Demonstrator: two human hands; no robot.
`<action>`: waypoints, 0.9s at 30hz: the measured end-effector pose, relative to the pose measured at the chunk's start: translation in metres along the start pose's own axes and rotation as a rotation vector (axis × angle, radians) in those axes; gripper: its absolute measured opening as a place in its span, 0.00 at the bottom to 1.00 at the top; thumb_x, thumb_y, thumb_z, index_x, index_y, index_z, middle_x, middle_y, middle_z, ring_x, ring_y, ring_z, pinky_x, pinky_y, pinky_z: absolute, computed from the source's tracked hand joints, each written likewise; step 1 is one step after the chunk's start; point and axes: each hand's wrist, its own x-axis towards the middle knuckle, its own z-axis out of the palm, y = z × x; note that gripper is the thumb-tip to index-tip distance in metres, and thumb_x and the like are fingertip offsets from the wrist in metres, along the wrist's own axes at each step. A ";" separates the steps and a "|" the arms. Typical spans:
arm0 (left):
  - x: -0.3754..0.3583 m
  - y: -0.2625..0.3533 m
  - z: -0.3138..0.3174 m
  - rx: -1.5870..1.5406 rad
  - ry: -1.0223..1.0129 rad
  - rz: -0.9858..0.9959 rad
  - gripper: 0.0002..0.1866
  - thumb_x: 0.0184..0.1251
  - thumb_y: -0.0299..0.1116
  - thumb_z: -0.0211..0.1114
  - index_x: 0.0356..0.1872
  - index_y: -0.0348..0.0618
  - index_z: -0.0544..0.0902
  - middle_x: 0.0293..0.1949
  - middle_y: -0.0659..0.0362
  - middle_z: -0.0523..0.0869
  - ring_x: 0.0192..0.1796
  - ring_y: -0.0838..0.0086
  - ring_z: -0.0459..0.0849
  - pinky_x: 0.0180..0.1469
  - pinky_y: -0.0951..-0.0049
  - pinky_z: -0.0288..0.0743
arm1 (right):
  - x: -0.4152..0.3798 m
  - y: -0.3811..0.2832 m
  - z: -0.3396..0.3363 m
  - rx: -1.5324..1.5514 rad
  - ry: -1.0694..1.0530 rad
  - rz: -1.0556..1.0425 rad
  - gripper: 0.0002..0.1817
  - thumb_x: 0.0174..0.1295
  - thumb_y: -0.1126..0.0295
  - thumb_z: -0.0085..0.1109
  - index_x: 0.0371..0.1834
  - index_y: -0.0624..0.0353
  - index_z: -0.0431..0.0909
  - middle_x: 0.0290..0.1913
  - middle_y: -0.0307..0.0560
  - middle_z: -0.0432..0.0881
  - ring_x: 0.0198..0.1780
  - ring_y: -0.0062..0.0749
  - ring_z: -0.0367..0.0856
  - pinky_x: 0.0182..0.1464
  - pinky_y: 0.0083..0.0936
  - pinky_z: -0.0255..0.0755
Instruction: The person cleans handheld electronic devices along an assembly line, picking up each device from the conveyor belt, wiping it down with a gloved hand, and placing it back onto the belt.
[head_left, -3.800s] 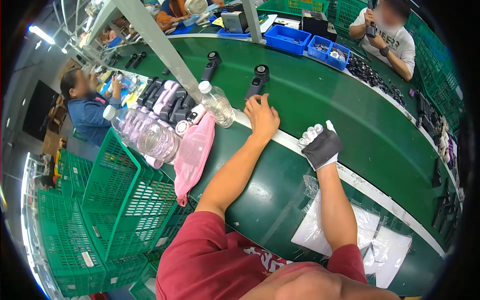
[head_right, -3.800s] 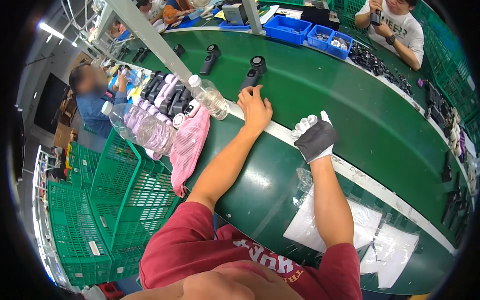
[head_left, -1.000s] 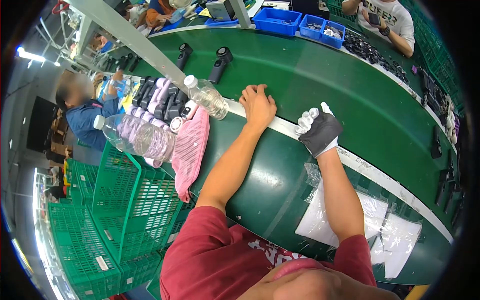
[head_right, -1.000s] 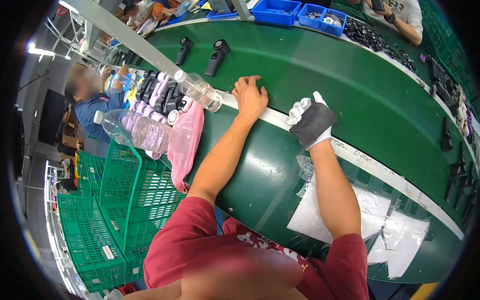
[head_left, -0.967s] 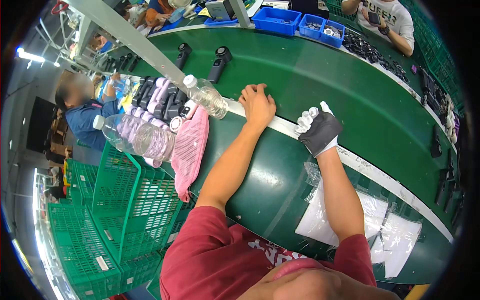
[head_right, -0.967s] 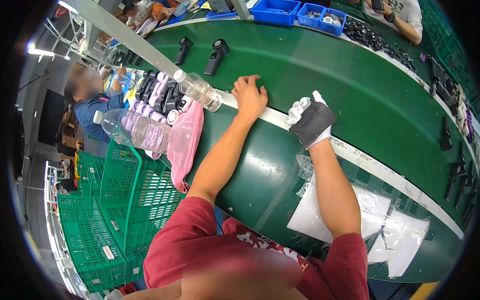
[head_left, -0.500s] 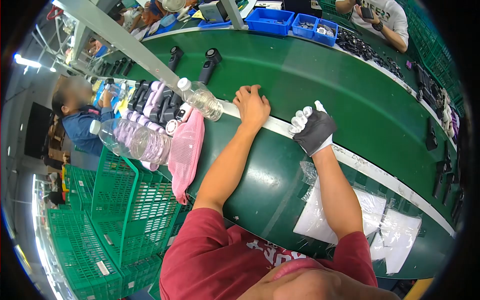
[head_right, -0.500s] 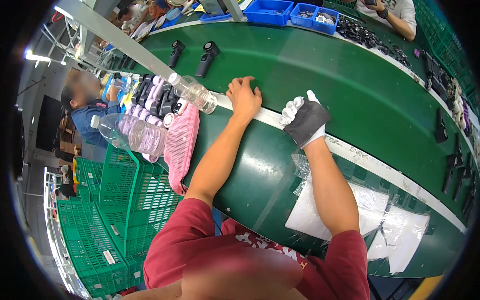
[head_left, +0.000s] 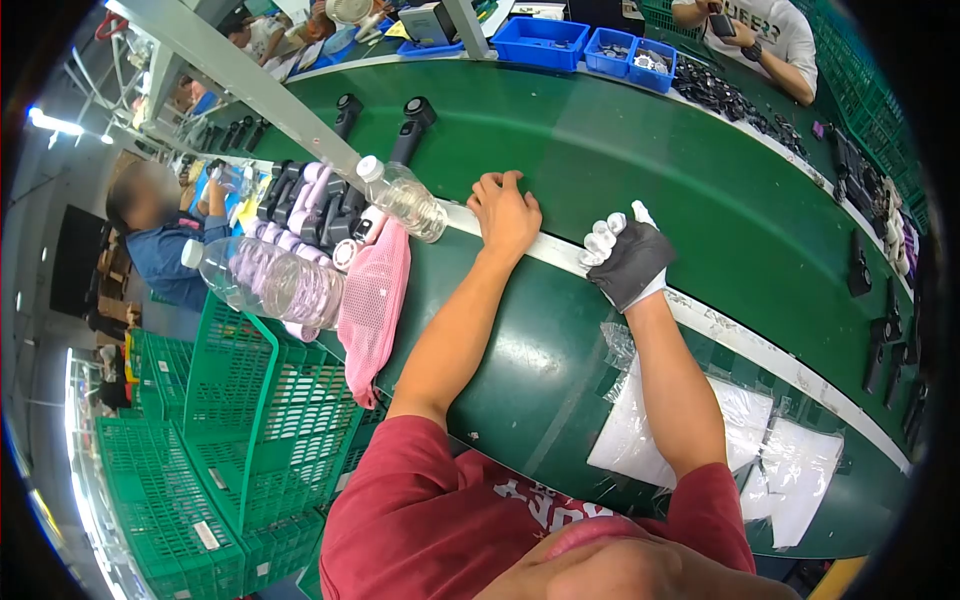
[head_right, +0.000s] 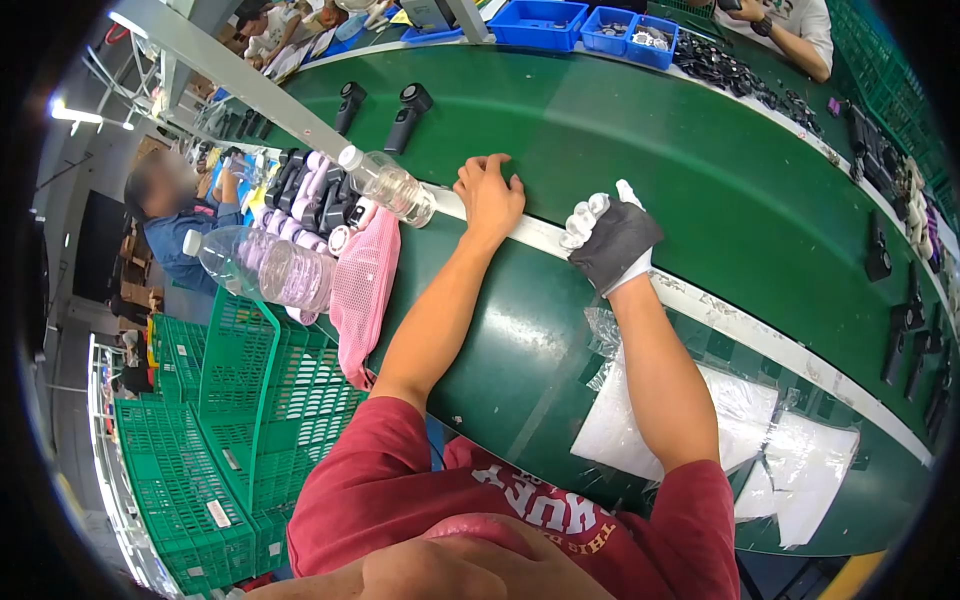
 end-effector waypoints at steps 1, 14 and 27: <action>0.000 0.000 0.000 0.001 0.003 -0.003 0.21 0.63 0.32 0.67 0.58 0.41 0.81 0.57 0.45 0.76 0.63 0.52 0.70 0.67 0.51 0.59 | 0.000 -0.001 0.001 0.002 0.012 0.004 0.33 0.77 0.42 0.34 0.22 0.55 0.72 0.22 0.46 0.71 0.25 0.41 0.68 0.30 0.37 0.60; 0.000 0.000 0.001 0.011 0.005 0.019 0.20 0.62 0.33 0.67 0.56 0.42 0.82 0.57 0.46 0.76 0.63 0.52 0.71 0.66 0.51 0.59 | -0.001 0.001 -0.002 0.003 0.006 -0.004 0.35 0.77 0.42 0.32 0.22 0.56 0.74 0.22 0.46 0.71 0.25 0.41 0.68 0.30 0.37 0.60; -0.001 -0.001 0.002 -0.001 0.002 0.014 0.20 0.62 0.32 0.67 0.56 0.42 0.81 0.57 0.45 0.76 0.62 0.52 0.70 0.66 0.50 0.58 | -0.001 -0.001 0.001 0.010 0.007 0.000 0.33 0.77 0.43 0.34 0.22 0.56 0.73 0.22 0.46 0.70 0.24 0.40 0.67 0.30 0.36 0.59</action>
